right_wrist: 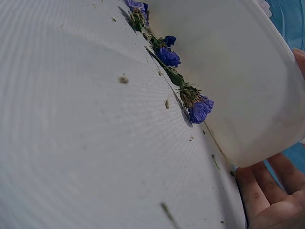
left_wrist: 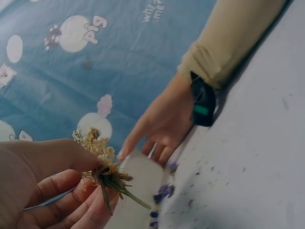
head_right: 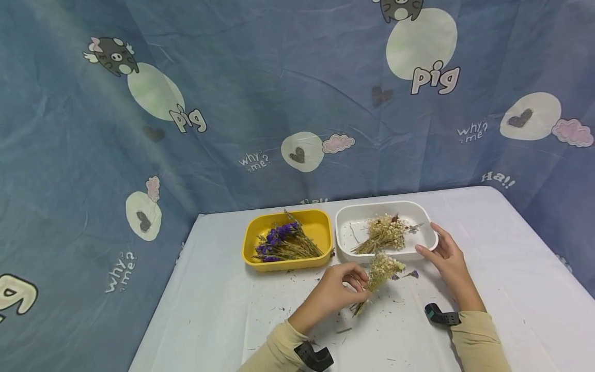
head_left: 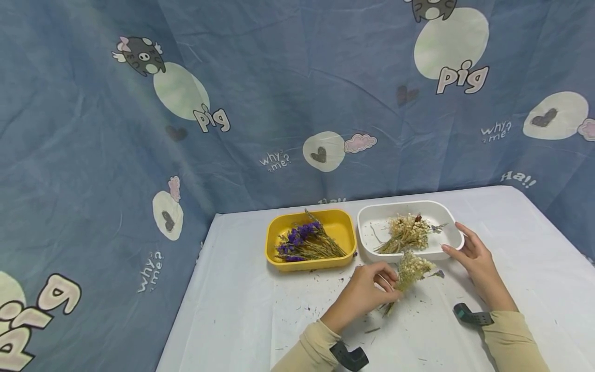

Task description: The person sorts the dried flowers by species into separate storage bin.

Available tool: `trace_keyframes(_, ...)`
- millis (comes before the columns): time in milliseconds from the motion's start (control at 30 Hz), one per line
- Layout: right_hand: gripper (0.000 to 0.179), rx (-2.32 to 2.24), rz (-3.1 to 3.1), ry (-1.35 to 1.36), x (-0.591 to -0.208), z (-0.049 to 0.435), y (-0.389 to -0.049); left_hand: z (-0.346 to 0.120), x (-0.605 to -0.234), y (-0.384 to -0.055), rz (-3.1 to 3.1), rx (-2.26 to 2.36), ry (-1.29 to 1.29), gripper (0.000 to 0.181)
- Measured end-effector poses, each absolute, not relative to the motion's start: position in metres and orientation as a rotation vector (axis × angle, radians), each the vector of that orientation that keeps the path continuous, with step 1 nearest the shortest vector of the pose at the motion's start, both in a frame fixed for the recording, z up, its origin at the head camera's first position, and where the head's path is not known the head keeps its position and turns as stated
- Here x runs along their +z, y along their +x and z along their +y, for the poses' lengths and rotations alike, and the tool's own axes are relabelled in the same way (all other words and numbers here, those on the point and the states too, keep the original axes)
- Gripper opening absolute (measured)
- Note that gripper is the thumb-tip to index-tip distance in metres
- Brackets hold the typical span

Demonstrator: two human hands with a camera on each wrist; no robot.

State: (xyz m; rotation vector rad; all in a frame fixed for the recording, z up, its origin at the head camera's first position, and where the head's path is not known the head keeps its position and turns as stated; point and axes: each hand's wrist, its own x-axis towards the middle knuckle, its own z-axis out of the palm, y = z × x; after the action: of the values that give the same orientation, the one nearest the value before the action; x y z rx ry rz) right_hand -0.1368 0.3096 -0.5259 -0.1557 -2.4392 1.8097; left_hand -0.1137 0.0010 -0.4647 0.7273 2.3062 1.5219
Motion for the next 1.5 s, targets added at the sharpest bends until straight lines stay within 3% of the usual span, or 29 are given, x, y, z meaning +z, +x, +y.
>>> trace_keyframes(667,0.085,1.869,-2.42,-0.217,-0.526,0.31,-0.139,-0.006,-0.447,-0.177,2.495,1.505,0.707,0.017)
trace_keyframes(1500,0.085,1.857,-2.426,-0.214,-0.525,0.309,-0.139,0.032,-0.439,-0.23,2.711,1.202,0.686,0.016)
